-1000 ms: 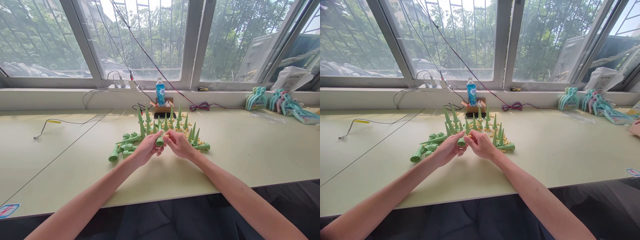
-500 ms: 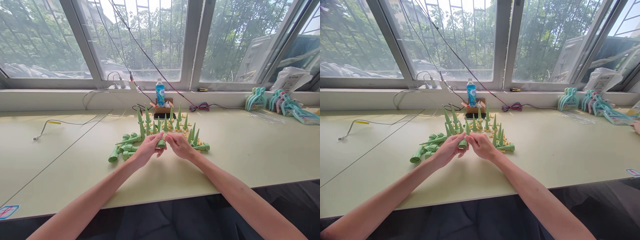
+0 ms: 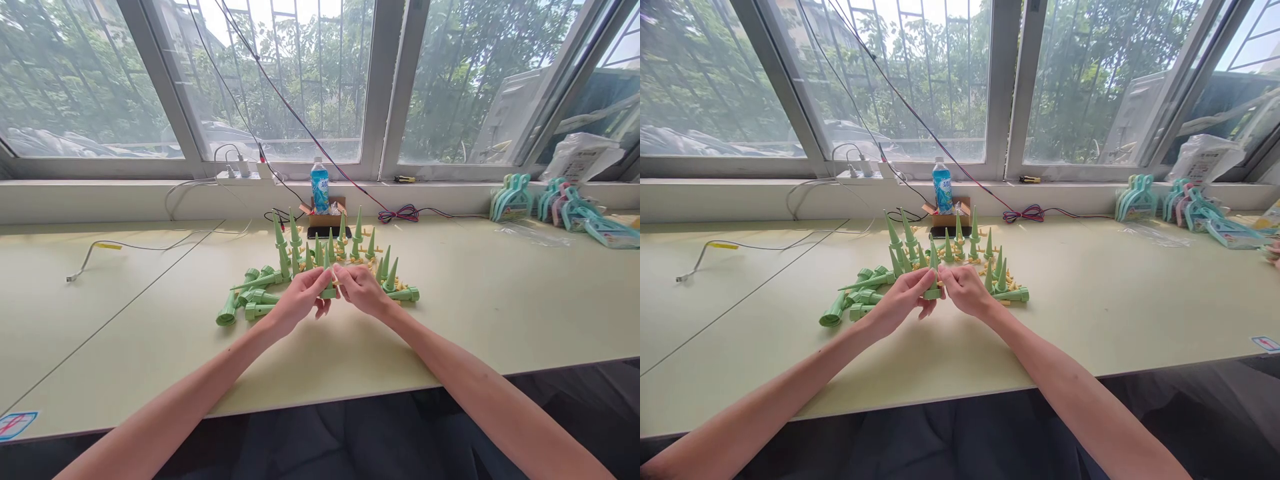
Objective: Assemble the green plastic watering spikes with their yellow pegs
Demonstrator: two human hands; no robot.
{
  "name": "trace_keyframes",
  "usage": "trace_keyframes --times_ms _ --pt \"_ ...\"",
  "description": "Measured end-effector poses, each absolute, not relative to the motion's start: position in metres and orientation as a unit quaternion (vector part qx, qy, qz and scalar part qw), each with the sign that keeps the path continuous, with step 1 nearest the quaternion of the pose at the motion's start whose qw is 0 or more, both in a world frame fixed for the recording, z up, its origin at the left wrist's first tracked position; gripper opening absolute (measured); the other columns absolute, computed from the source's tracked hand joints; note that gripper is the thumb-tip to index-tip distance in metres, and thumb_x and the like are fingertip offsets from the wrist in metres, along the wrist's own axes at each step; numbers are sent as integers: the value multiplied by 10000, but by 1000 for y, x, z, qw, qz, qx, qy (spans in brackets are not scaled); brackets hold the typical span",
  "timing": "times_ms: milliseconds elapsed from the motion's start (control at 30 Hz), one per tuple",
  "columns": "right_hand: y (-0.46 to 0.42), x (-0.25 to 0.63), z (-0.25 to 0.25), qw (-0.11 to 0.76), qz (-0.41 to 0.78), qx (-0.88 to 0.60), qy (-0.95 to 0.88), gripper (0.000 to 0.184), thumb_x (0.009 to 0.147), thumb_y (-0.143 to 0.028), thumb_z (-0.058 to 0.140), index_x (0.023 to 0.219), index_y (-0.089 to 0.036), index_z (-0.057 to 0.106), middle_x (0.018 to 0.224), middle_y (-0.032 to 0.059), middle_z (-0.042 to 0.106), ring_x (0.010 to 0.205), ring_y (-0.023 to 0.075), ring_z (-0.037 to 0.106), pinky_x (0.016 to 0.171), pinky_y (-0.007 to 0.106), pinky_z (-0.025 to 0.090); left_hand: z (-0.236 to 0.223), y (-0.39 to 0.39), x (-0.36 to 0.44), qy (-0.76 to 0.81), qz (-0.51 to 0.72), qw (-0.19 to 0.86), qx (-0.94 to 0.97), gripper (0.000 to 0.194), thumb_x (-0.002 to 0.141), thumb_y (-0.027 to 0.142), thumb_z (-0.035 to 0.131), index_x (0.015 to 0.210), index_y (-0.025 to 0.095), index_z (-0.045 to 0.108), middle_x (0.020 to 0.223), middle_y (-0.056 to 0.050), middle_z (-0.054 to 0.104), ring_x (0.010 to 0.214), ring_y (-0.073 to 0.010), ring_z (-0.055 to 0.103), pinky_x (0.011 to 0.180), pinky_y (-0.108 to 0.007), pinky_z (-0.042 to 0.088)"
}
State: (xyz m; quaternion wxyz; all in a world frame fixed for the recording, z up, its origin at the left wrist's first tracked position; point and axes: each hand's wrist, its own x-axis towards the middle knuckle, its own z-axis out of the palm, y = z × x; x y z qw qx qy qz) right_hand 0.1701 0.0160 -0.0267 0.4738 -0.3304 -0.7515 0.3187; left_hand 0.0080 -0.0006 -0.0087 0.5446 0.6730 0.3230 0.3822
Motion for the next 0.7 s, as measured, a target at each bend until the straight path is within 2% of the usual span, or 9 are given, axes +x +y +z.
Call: trace_keyframes --times_ms 300,700 --pt "19 168 -30 487 313 -338 -742 597 961 -487 362 445 -186 366 402 -17 410 426 91 418 475 237 343 -8 -1 8 342 403 478 702 395 890 530 509 752 161 474 767 -4 548 484 -77 548 388 -203 401" --pt "15 169 -25 495 270 -336 -754 360 972 -429 390 699 -196 419 563 -33 504 491 91 456 504 220 355 -5 -2 10 339 416 578 615 367 899 504 517 835 147 578 762 -14 552 457 -53 465 415 -202 359"
